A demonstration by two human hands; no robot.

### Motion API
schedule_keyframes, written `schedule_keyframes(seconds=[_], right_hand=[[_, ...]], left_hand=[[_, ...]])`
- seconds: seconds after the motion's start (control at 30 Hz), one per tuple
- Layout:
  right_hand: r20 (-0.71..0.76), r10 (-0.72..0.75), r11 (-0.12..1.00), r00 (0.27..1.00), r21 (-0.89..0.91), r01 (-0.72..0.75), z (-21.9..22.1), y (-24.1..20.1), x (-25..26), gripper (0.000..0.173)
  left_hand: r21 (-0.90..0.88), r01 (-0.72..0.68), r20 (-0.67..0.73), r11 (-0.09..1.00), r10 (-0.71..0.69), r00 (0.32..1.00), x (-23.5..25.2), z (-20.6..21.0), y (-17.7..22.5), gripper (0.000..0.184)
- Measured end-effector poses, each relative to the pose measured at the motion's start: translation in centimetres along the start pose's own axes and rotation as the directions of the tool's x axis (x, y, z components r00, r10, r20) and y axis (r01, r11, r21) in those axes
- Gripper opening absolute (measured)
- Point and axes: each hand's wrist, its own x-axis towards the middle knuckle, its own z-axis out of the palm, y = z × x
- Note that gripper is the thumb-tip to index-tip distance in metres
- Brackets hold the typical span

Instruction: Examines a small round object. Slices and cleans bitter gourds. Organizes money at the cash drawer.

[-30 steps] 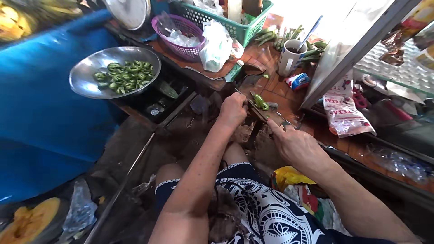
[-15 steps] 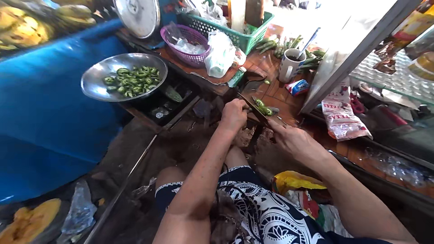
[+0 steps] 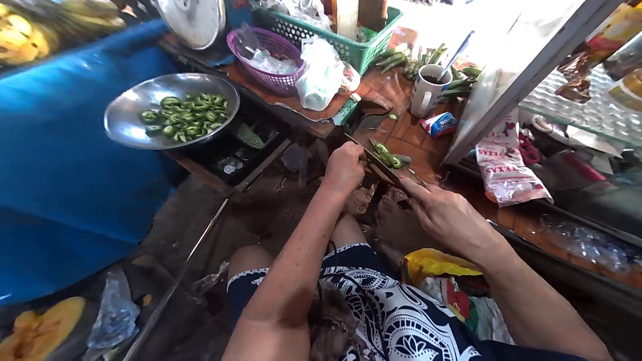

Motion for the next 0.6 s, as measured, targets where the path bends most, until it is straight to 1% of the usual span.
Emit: schedule_keyframes(seconds=[0.13, 0.27, 0.4, 0.47, 0.53, 0.6], right_hand=[[0.048, 0.018, 0.999, 0.999, -0.038, -0.016, -0.1, -0.3, -0.3, 0.045], [0.087, 0.046, 0.994, 0.995, -0.100, -0.037, 0.2, -1.3, -0.1, 0.046], [0.175, 0.068, 0.994, 0.982, -0.096, -0.052, 0.2, -1.6, 2.0, 0.052], [0.187, 0.061, 0.995, 0.981, -0.091, -0.044, 0.2, -1.6, 3.3, 0.052], [0.186, 0.050, 0.995, 0.981, -0.090, -0.034, 0.1, -1.7, 3.8, 0.052], [0.188, 0.036, 0.997, 0.982, -0.077, -0.022, 0.2, -1.4, 3.6, 0.053]], left_hand=[[0.007, -0.003, -0.007, 1.000, 0.003, 1.000, -0.1, 0.2, 0.2, 0.007], [0.048, -0.055, -0.021, 0.997, 0.056, 0.998, -0.1, 0.5, -0.2, 0.007], [0.084, -0.052, -0.003, 0.995, 0.053, 0.999, -0.1, 0.4, 0.0, 0.007], [0.084, -0.061, -0.005, 0.995, 0.062, 0.998, -0.2, 0.3, 0.0, 0.008], [0.066, -0.053, 0.001, 0.996, 0.054, 0.999, -0.3, 0.0, -0.2, 0.011], [0.030, -0.007, -0.001, 1.000, 0.007, 1.000, -0.4, -0.1, -0.2, 0.011]])
